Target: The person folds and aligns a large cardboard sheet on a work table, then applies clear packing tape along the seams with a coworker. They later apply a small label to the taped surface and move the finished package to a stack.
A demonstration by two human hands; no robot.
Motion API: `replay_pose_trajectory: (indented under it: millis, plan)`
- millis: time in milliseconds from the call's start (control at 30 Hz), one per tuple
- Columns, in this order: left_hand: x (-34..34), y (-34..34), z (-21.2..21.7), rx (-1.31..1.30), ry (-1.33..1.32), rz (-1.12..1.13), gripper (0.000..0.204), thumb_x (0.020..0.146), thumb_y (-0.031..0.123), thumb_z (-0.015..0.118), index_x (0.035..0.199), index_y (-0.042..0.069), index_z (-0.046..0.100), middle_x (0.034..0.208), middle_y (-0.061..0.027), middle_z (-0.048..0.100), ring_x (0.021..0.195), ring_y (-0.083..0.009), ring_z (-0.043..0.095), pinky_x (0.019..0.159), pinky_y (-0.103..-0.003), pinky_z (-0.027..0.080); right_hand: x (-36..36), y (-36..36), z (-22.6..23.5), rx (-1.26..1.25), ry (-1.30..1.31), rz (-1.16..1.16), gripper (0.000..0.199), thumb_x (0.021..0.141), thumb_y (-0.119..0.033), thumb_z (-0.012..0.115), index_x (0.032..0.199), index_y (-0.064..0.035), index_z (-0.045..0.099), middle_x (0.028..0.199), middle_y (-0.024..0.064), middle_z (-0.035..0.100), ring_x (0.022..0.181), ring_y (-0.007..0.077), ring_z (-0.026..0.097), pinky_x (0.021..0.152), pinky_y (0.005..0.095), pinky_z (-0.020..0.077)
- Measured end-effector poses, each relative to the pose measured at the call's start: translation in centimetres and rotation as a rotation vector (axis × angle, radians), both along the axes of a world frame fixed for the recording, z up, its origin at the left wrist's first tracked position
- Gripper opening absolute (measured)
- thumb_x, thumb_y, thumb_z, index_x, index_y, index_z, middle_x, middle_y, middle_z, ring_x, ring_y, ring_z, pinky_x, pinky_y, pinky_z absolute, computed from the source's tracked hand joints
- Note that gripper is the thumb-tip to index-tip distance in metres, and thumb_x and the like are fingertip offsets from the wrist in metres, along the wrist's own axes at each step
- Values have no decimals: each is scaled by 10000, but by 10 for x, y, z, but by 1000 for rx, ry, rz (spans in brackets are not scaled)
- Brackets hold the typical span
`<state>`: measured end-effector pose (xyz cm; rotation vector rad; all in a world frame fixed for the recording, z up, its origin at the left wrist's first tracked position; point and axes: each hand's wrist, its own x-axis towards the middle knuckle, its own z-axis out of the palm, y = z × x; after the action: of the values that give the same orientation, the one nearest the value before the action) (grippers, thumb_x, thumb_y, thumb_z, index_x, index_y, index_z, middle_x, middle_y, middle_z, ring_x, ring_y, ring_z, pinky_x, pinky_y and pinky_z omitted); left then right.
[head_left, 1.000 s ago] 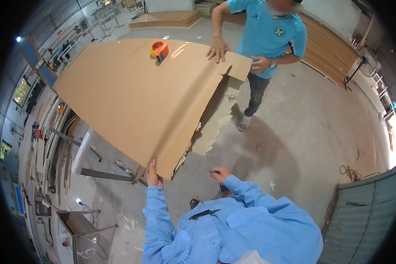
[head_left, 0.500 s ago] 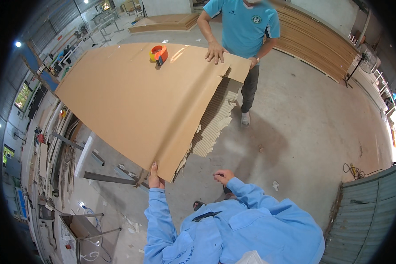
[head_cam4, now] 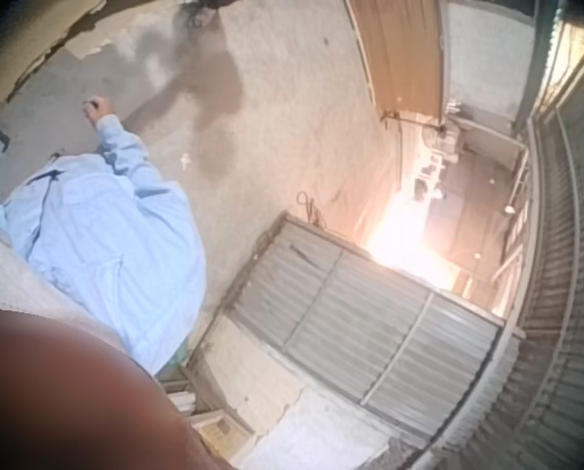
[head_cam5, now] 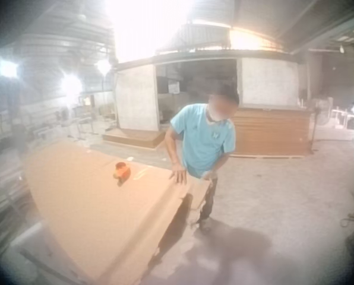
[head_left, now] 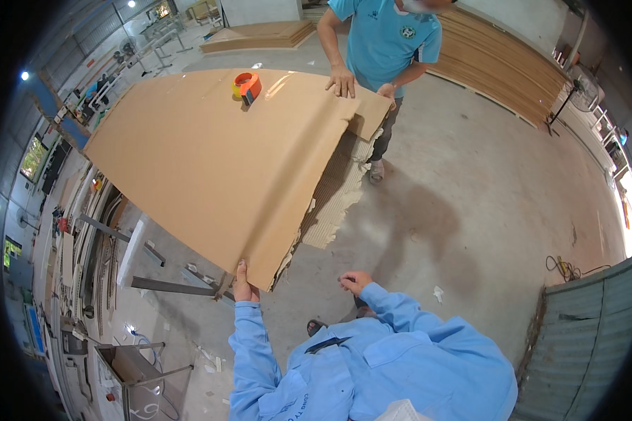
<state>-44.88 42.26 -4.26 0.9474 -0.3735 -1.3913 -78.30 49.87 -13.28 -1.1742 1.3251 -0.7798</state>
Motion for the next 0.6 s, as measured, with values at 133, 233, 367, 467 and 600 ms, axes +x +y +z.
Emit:
replay_pose_trajectory:
  millis: [133, 233, 367, 467, 600]
  plan:
    - [1, 0, -2, 13, 24, -20, 397, 916, 217, 644, 1248, 34, 525, 1189, -74, 609, 1059, -205, 612, 888, -336, 533, -1, 1, -3, 3, -5, 4, 222, 855, -203, 592, 951, -22, 676, 804, 75, 703, 713, 153, 675, 662, 290, 537]
    - [3, -1, -3, 24, 27, -21, 405, 914, 222, 646, 1248, 28, 521, 1188, -79, 609, 1058, -207, 613, 890, -338, 535, -2, 0, -7, 12, -21, 4, 221, 860, -202, 593, 958, -22, 675, 808, 77, 703, 712, 152, 674, 662, 290, 538]
    - [3, -1, -4, 28, 24, -23, 402, 916, 220, 643, 1244, 22, 522, 1184, -86, 610, 1062, -211, 613, 889, -339, 538, -2, 0, -11, 40, 23, 17, 218, 864, -197, 591, 966, -23, 674, 810, 82, 704, 708, 152, 675, 658, 289, 538]
    - [4, -1, -5, 19, 27, -29, 398, 918, 216, 640, 1244, 20, 521, 1184, -90, 610, 1066, -213, 612, 890, -339, 539, -2, 0, -13, 34, 20, 17, 214, 864, -194, 591, 964, -24, 674, 811, 79, 705, 703, 153, 675, 654, 290, 537]
    - [5, -1, -6, 11, 33, -27, 394, 920, 215, 636, 1244, 22, 522, 1187, -89, 609, 1069, -213, 611, 895, -341, 538, -2, 0, -13, 0, -5, 25, 214, 862, -192, 590, 960, -22, 674, 805, 77, 703, 703, 154, 675, 652, 289, 537]
